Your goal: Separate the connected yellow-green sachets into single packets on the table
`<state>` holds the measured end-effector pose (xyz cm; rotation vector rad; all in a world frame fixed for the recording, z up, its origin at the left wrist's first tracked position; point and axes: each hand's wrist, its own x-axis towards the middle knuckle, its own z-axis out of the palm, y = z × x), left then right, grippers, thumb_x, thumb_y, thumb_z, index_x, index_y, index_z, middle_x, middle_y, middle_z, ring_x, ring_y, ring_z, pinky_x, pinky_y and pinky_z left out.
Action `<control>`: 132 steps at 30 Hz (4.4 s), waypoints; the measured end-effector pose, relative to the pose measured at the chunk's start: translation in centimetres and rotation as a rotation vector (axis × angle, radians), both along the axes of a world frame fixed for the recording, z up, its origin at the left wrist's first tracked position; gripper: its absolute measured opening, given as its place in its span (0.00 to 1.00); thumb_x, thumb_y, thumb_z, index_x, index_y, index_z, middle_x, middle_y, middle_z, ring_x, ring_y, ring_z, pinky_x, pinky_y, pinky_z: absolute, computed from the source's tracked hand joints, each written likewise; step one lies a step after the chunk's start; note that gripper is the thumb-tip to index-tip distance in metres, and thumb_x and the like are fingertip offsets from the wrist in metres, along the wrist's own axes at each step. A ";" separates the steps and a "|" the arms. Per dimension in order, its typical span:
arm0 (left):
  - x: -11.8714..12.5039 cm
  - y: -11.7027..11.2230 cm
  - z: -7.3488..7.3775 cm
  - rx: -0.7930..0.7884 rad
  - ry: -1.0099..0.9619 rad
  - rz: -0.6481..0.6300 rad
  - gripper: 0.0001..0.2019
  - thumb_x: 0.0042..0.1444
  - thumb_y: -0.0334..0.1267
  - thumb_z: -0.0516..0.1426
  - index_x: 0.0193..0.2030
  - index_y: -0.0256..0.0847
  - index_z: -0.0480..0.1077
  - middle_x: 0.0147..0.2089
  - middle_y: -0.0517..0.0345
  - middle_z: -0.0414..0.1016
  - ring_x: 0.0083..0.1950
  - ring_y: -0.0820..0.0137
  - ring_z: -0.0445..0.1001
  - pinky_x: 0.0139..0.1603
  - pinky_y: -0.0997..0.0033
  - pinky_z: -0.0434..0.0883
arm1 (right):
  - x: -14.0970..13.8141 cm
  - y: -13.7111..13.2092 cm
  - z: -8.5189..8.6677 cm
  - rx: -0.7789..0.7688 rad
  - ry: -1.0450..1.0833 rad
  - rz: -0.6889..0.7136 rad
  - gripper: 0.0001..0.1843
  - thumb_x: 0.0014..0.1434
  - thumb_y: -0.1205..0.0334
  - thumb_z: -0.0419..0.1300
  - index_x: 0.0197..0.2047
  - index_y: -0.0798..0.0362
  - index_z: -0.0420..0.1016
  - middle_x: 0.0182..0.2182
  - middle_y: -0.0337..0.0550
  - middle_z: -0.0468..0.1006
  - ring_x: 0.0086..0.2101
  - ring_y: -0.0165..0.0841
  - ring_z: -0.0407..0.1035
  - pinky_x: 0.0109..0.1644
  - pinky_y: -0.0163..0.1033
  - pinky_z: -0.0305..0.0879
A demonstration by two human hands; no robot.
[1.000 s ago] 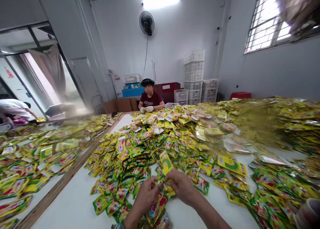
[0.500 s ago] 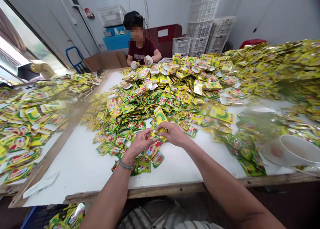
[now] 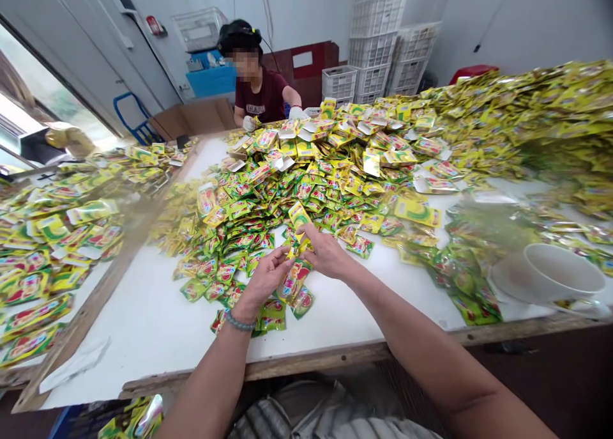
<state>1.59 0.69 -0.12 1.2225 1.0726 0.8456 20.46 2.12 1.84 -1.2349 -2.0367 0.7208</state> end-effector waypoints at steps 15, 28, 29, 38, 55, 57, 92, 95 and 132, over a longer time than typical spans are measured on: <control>0.1 -0.9 2.5 0.035 0.077 -0.127 0.34 0.49 0.47 0.66 0.63 0.42 0.66 0.61 0.48 0.72 0.66 0.52 0.64 0.61 0.56 0.66 | 1.1 0.9 -0.4 -0.293 0.359 0.008 0.22 0.54 0.55 0.63 0.48 0.49 0.60 0.31 0.32 0.74 0.24 0.26 0.62 0.29 0.33 0.55; 0.0 -0.2 2.2 0.000 0.121 -0.102 0.20 0.48 0.48 0.66 0.43 0.37 0.73 0.32 0.59 0.77 0.29 0.71 0.71 0.30 0.73 0.66 | 0.6 -0.1 1.4 -0.245 0.330 0.023 0.32 0.51 0.63 0.63 0.59 0.50 0.59 0.28 0.32 0.73 0.28 0.29 0.68 0.34 0.34 0.63; 0.0 -0.3 2.3 -0.007 0.096 -0.080 0.20 0.47 0.48 0.67 0.43 0.37 0.73 0.31 0.60 0.76 0.28 0.72 0.70 0.29 0.74 0.65 | 0.7 0.0 1.4 -0.239 0.362 -0.007 0.32 0.51 0.62 0.64 0.59 0.50 0.60 0.29 0.33 0.74 0.28 0.29 0.69 0.34 0.35 0.64; 0.1 -0.3 2.2 0.012 0.016 -0.041 0.22 0.48 0.50 0.66 0.45 0.36 0.75 0.31 0.59 0.77 0.27 0.73 0.69 0.28 0.75 0.64 | 0.8 0.3 0.7 -0.382 0.555 -0.003 0.33 0.45 0.61 0.67 0.54 0.48 0.61 0.30 0.34 0.73 0.30 0.30 0.71 0.34 0.36 0.68; 0.4 -0.3 1.9 0.094 0.075 -0.040 0.22 0.46 0.45 0.67 0.47 0.36 0.76 0.38 0.56 0.79 0.33 0.70 0.72 0.34 0.74 0.68 | 0.2 -0.8 1.7 -0.410 0.374 0.127 0.23 0.57 0.61 0.57 0.55 0.50 0.57 0.30 0.38 0.78 0.28 0.29 0.68 0.30 0.33 0.60; 0.4 -0.4 2.0 0.112 0.110 -0.025 0.20 0.46 0.44 0.67 0.45 0.36 0.77 0.38 0.57 0.78 0.33 0.71 0.72 0.33 0.75 0.67 | 0.1 -0.9 1.8 -0.413 0.350 0.130 0.24 0.56 0.61 0.58 0.55 0.50 0.57 0.30 0.37 0.78 0.27 0.28 0.67 0.30 0.32 0.59; 1.3 -0.2 2.2 0.072 -0.310 0.370 0.33 0.44 0.44 0.69 0.54 0.47 0.58 0.31 0.64 0.77 0.26 0.69 0.76 0.26 0.73 0.72 | -1.8 -0.2 0.2 -0.262 0.717 0.004 0.18 0.51 0.50 0.67 0.41 0.51 0.74 0.33 0.41 0.76 0.35 0.34 0.71 0.41 0.40 0.68; 0.7 -0.2 2.0 0.063 -0.285 0.305 0.28 0.44 0.43 0.69 0.49 0.45 0.63 0.30 0.64 0.76 0.24 0.72 0.74 0.25 0.75 0.71 | -2.4 -0.4 -0.2 -0.329 0.725 0.040 0.17 0.53 0.48 0.66 0.38 0.52 0.74 0.30 0.39 0.76 0.31 0.31 0.69 0.37 0.37 0.65; 0.8 -0.1 2.0 0.075 -0.241 0.388 0.25 0.37 0.36 0.72 0.45 0.38 0.74 0.42 0.53 0.80 0.45 0.64 0.77 0.50 0.64 0.73 | -2.2 -0.4 0.4 -0.505 0.894 -0.185 0.16 0.44 0.48 0.71 0.29 0.52 0.82 0.25 0.39 0.80 0.26 0.32 0.71 0.31 0.37 0.66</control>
